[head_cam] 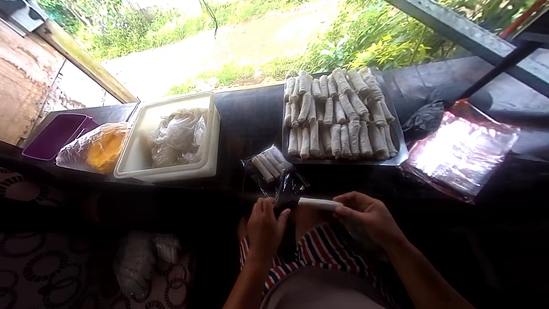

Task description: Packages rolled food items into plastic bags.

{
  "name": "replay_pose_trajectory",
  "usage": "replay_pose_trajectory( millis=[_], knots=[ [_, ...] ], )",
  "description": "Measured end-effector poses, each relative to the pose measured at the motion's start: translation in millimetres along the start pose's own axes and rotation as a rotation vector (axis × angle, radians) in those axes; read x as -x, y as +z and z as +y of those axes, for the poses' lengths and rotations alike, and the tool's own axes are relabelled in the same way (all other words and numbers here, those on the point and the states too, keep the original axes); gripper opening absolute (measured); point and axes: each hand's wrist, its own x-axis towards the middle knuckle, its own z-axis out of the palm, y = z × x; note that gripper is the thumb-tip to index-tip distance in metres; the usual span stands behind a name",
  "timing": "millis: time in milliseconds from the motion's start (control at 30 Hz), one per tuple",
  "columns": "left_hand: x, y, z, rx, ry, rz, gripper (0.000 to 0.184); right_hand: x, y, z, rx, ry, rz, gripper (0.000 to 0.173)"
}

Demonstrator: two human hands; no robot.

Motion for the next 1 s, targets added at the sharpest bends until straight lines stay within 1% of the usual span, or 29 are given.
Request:
replay_pose_trajectory(
  millis=[33, 133, 167, 333, 400, 467, 500, 567, 600, 633, 733, 800, 867, 933, 1000],
  knots=[
    [-3.0, 5.8, -0.9, -0.033, -0.004, 0.015, 0.036, 0.3, 3.7, 0.9, -0.016, 0.003, 0.024, 0.019],
    [-11.2, 21.6, -5.2, -0.104, 0.049, 0.083, 0.014, -1.6, 25.0, 0.5, -0.037, -0.01, 0.057, 0.017],
    [-13.0, 24.5, -5.6, -0.105, 0.069, 0.112, 0.009, -3.2, 33.1, 0.5, -0.031, -0.021, 0.065, 0.016],
    [-14.6, 29.4, -5.1, 0.008, 0.131, 0.184, 0.003, -15.9, 72.9, 5.0, 0.044, -0.155, 0.056, 0.014],
    [-13.4, 31.0, -6.4, 0.054, 0.134, 0.191, 0.004, -22.2, 90.0, 8.5, 0.082, -0.211, 0.057, 0.016],
    [-11.3, 30.9, -7.5, 0.1, 0.107, 0.181, 0.006, -29.3, 103.6, 14.8, 0.201, -0.292, 0.069, 0.019],
    [-10.0, 30.0, -8.1, 0.124, 0.082, 0.17, 0.006, -33.2, 107.8, 19.8, 0.322, -0.36, 0.088, 0.022],
    [-7.1, 26.8, -10.3, 0.189, 0.015, 0.135, 0.008, -39.9, 111.6, 30.6, 0.602, -0.562, 0.161, 0.028],
    [-6.0, 25.7, -12.3, 0.22, -0.013, 0.121, 0.01, -42.3, 111.5, 34.2, 0.698, -0.654, 0.174, 0.03],
    [-4.8, 24.9, -14.1, 0.245, -0.031, 0.112, 0.011, -42.7, 110.5, 36.3, 0.755, -0.708, 0.153, 0.031],
    [-3.3, 24.3, -15.4, 0.274, -0.062, 0.1, 0.013, -40.2, 105.6, 40.5, 0.819, -0.799, 0.035, 0.026],
    [-2.7, 24.1, -14.2, 0.296, -0.087, 0.08, 0.016, -39.7, 103.8, 40.8, 0.838, -0.846, 0.026, 0.022],
    [-3.2, 22.6, -12.5, 0.314, -0.11, 0.062, 0.019, -42.7, 104.3, 39.9, 0.869, -0.905, 0.102, 0.019],
    [-4.2, 20.4, -11.9, 0.323, -0.115, 0.046, 0.021, -49.9, 107.4, 35.2, 0.914, -0.952, 0.197, 0.024],
    [-4.1, 18.8, -12.6, 0.311, -0.108, 0.041, 0.023, -59.5, 113.3, 29.0, 0.97, -0.962, 0.249, 0.024]
  ],
)
